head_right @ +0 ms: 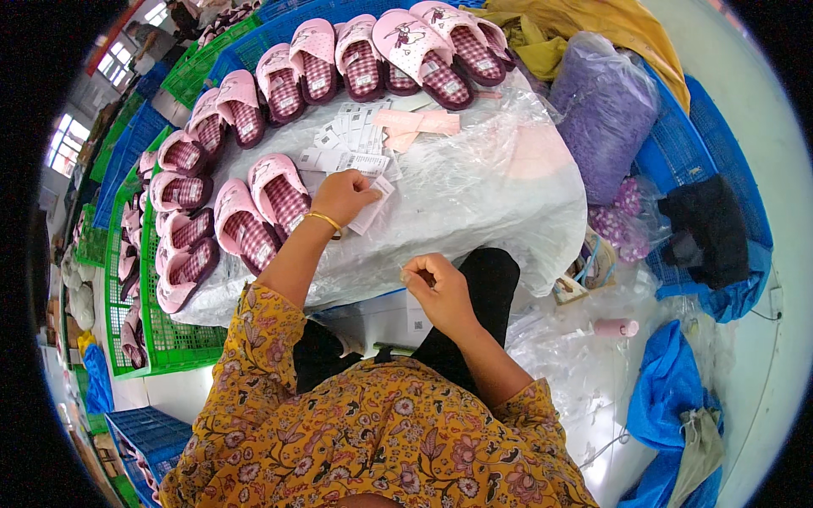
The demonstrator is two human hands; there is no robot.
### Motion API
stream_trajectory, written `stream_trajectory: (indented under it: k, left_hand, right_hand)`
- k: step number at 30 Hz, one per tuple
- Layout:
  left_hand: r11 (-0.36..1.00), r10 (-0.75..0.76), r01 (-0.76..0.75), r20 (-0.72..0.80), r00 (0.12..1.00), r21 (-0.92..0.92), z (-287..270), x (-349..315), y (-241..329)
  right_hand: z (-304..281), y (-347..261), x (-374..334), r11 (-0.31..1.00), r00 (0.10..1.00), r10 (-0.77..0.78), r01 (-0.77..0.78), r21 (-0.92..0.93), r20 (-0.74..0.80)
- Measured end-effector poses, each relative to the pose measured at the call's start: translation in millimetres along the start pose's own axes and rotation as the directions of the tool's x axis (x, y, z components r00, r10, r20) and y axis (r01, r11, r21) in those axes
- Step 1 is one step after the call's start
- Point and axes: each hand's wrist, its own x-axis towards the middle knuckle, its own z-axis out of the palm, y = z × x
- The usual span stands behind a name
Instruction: The person sits on the floor and repeatedly picks up pairs of pink slippers, attaches small paper tags to them, and places them back in a row. The person handles the slippers and tags by hand throughout the process.
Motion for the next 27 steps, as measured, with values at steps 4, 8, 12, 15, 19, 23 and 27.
stream_trajectory:
  k: [4, 8, 12, 15, 19, 23, 27]
  left_hand:
    - [0.995, 0.022, -0.023, 0.002, 1.0, 0.098, -12, -4, 3]
    - [0.982, 0.19, -0.182, -0.246, 0.951, 0.053, -13, -16, -8]
    - [0.976, 0.18, -0.208, -0.298, 0.937, -0.065, -25, -18, -13]
    - [0.983, 0.155, -0.178, -0.316, 0.936, -0.044, -31, -24, -12]
    - [0.952, 0.023, -0.106, -0.277, 0.961, -0.286, -32, -30, -15]
    - [0.847, 0.026, -0.143, -0.229, 0.973, -0.512, -25, -42, -21]
    - [0.707, -0.007, -0.096, -0.143, 0.99, -0.701, -32, -71, 6]
  right_hand:
    - [-1, 0, 1, 1.0, 1.0, -0.019, 0.018, -0.016, -0.021]
    - [3, -3, 7, 0.99, 0.992, -0.126, 0.125, -0.072, -0.009]
    - [8, -18, 12, 0.997, 0.998, -0.068, 0.069, -0.043, 0.016]
    - [14, -22, 17, 0.996, 0.996, -0.084, 0.085, -0.027, 0.021]
    - [19, -39, 28, 0.996, 0.996, -0.084, 0.084, -0.007, 0.025]
    - [25, -58, 48, 0.993, 0.994, -0.105, 0.106, 0.044, -0.011]
    - [32, -71, 62, 0.981, 1.0, -0.014, 0.014, 0.196, -0.003]
